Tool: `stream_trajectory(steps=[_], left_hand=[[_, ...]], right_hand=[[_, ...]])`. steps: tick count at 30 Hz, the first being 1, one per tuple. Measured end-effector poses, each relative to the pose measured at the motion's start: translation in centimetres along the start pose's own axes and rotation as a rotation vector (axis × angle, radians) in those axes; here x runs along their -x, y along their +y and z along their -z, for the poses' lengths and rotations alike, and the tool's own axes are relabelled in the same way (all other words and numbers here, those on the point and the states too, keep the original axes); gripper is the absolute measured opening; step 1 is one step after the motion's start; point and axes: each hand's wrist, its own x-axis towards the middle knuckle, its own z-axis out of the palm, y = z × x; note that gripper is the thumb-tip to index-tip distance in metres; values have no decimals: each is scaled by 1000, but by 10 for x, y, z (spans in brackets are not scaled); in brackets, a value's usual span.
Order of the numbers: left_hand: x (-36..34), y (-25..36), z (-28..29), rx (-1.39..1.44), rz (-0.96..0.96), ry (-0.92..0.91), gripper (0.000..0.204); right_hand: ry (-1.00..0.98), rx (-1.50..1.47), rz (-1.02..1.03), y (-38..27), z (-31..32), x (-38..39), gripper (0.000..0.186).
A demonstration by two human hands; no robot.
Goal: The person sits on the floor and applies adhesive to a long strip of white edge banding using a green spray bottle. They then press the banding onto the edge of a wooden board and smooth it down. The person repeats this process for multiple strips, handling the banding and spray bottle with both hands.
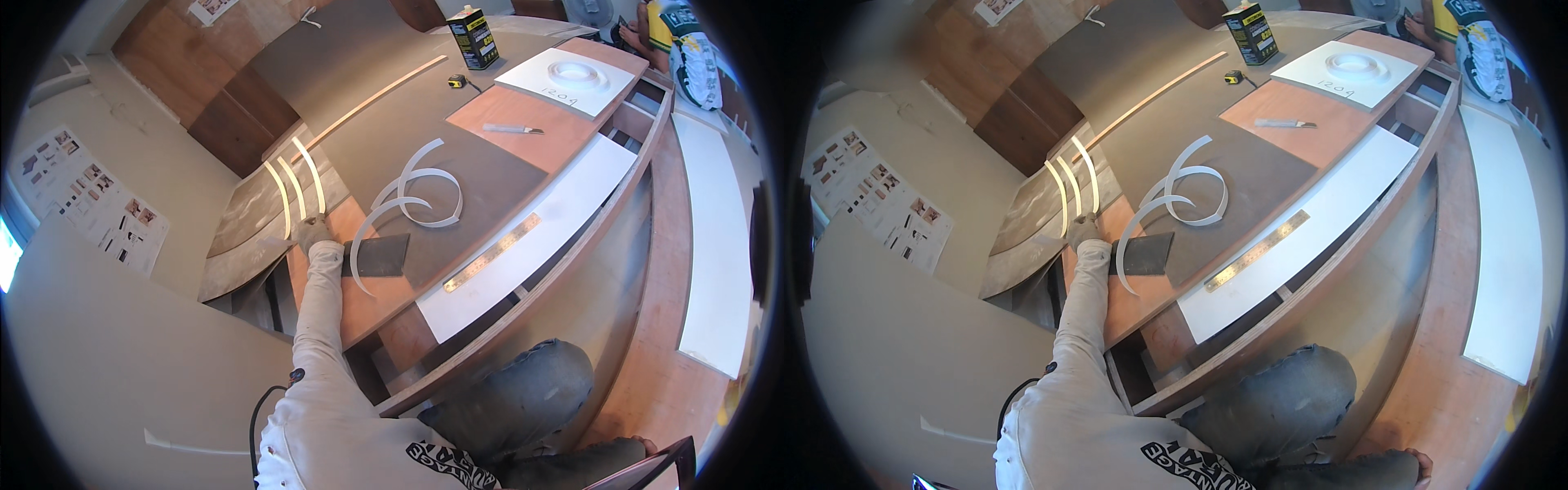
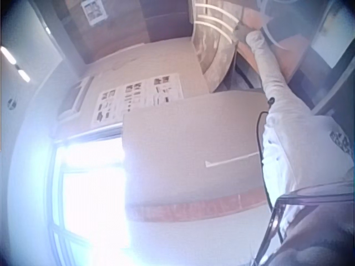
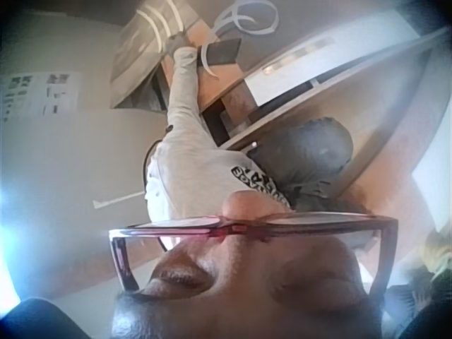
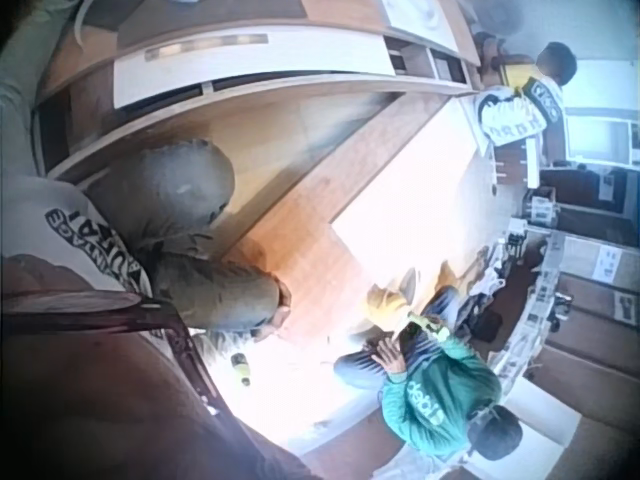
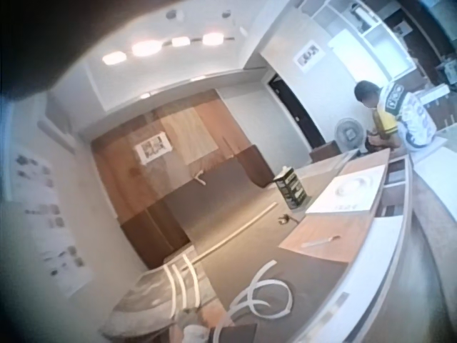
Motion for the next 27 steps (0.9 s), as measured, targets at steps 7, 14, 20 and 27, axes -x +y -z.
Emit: stream_trajectory(steps=[7,14,20,27], left_hand=[[-6,-22,-3,-35,-191,72,31],[7,-28,34,96,-145,-25,39],[17,-1,43,-792,-629,157,36],[87,98,86,-254,-1202,123,45]], right_hand=[[-9,5,0,2,5,2,48],[-31,18,4,0,2,12,49],[-26,-41,23,8,26,34,50],[-245,2,-88,-35,47,114,51]])
